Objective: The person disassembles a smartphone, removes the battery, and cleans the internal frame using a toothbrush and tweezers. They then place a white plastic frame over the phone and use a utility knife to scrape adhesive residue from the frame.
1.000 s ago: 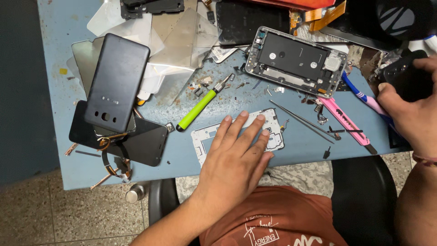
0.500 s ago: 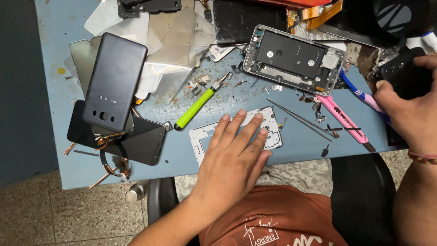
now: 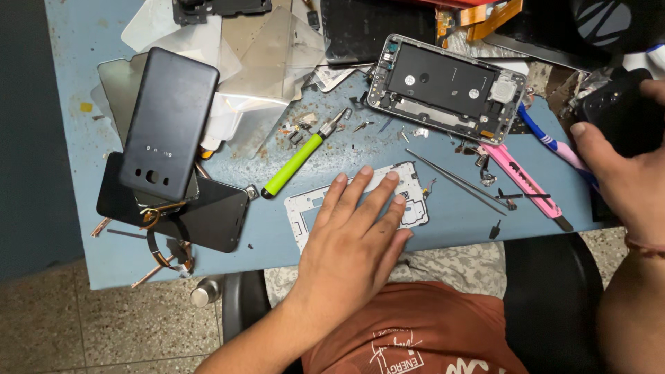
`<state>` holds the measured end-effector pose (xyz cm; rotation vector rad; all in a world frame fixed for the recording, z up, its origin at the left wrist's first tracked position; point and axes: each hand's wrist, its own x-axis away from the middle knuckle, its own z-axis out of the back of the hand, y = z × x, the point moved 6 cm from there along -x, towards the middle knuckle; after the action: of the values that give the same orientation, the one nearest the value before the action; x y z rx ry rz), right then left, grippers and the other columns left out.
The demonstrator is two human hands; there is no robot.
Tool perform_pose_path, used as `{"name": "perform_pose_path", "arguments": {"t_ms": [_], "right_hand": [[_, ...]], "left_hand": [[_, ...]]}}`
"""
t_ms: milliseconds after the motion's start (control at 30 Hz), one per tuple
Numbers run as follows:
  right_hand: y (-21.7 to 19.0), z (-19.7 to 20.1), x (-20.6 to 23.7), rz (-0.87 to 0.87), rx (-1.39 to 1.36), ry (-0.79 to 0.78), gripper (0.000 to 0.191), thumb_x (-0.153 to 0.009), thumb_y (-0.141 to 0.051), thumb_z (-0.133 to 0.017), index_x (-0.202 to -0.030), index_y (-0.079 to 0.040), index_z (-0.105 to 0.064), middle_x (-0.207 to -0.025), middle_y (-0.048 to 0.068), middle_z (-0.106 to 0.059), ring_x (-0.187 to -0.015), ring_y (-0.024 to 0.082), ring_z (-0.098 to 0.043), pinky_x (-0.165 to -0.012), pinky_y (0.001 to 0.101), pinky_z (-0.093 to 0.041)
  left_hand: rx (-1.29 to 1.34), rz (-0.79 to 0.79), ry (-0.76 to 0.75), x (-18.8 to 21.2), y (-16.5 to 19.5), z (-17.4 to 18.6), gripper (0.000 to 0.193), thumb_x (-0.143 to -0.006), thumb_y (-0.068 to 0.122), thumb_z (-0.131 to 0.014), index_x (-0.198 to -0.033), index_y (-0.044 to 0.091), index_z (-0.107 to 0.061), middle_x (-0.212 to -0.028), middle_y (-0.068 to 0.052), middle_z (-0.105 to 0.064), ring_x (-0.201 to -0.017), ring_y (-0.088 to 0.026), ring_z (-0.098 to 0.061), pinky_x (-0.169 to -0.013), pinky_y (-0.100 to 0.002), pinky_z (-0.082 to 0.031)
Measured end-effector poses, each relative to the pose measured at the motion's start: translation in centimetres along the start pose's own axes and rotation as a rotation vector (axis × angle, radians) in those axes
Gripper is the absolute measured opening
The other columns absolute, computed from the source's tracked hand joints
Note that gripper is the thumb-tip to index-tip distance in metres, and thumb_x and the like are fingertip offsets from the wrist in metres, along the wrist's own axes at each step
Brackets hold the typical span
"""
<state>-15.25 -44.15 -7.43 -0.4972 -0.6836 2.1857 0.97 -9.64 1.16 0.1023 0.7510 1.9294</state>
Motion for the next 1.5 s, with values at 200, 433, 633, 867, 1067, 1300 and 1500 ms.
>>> {"name": "perform_pose_path", "arguments": {"t_ms": [200,433,633,867,1067,1300,1500], "right_hand": [[-7.1,1.5,3.3,0.428,0.149,0.049,0.026,-0.110,-0.006,-0.069,-0.131,0.003,-0.056,-0.121,0.019,-0.064,-0.102,0.024,-0.067,-0.089,0.0281,-0.056],[-15.6,1.0,6.7,0.532,0.115,-0.196,0.020,-0.086,-0.008,-0.084,-0.101,-0.001,-0.073,-0.101,0.012,-0.074,-0.088,0.024,-0.071,-0.073,0.0324,-0.056],[-16.7,0.9,5.7,0.401,-0.008,-0.201,0.017,-0.091,-0.007,-0.082,-0.104,-0.003,-0.073,-0.106,0.010,-0.074,-0.085,0.020,-0.072,-0.070,0.0279,-0.057],[-16.0,0.9,5.5,0.584,0.179,-0.083,0.016,-0.098,-0.005,-0.086,-0.106,-0.001,-0.073,-0.108,0.012,-0.073,-0.101,0.025,-0.072,-0.089,0.0342,-0.057],[-15.3,0.6,5.1,0.597,0.208,-0.075,0.018,-0.093,-0.006,-0.087,-0.102,0.000,-0.073,-0.106,0.013,-0.073,-0.094,0.026,-0.071,-0.084,0.0364,-0.057],[-8.2,1.1,3.3,0.373,0.106,-0.036,0.019,-0.113,-0.008,-0.073,-0.124,0.001,-0.061,-0.117,0.020,-0.066,-0.097,0.025,-0.067,-0.089,0.0307,-0.059],[-3.8,-0.6,0.1,-0.056,0.062,-0.209,0.060,-0.108,-0.015,-0.059,-0.158,0.002,-0.030,-0.077,0.035,-0.065,-0.064,0.039,-0.070,-0.054,0.0406,-0.063]], "left_hand": [[0.010,0.001,0.012,-0.1,0.0,0.1,0.036,-0.096,0.022,-0.073,-0.125,0.001,-0.071,-0.145,-0.016,-0.060,-0.142,-0.039,-0.049,-0.122,-0.056,-0.033],[0.018,0.010,0.007,-0.1,0.0,0.0,0.037,-0.095,0.022,-0.074,-0.125,0.002,-0.072,-0.146,-0.015,-0.060,-0.143,-0.038,-0.048,-0.122,-0.055,-0.033],[0.019,0.009,0.014,0.0,-0.1,0.1,0.036,-0.096,0.022,-0.074,-0.126,0.002,-0.072,-0.146,-0.014,-0.060,-0.142,-0.038,-0.049,-0.123,-0.055,-0.033],[0.022,0.006,0.024,0.0,-0.1,0.1,0.036,-0.096,0.022,-0.074,-0.126,0.002,-0.072,-0.146,-0.014,-0.060,-0.142,-0.038,-0.049,-0.123,-0.055,-0.033],[0.029,0.006,0.029,0.0,0.0,0.3,0.037,-0.096,0.022,-0.074,-0.126,0.001,-0.072,-0.146,-0.014,-0.060,-0.142,-0.038,-0.049,-0.123,-0.055,-0.034],[0.027,-0.001,0.027,0.0,-0.1,0.1,0.036,-0.096,0.022,-0.074,-0.125,0.001,-0.072,-0.145,-0.015,-0.060,-0.142,-0.039,-0.050,-0.122,-0.056,-0.034],[0.022,-0.004,0.022,0.0,-0.1,0.0,0.037,-0.096,0.022,-0.074,-0.126,0.002,-0.072,-0.145,-0.015,-0.060,-0.142,-0.039,-0.049,-0.122,-0.056,-0.034]]}}
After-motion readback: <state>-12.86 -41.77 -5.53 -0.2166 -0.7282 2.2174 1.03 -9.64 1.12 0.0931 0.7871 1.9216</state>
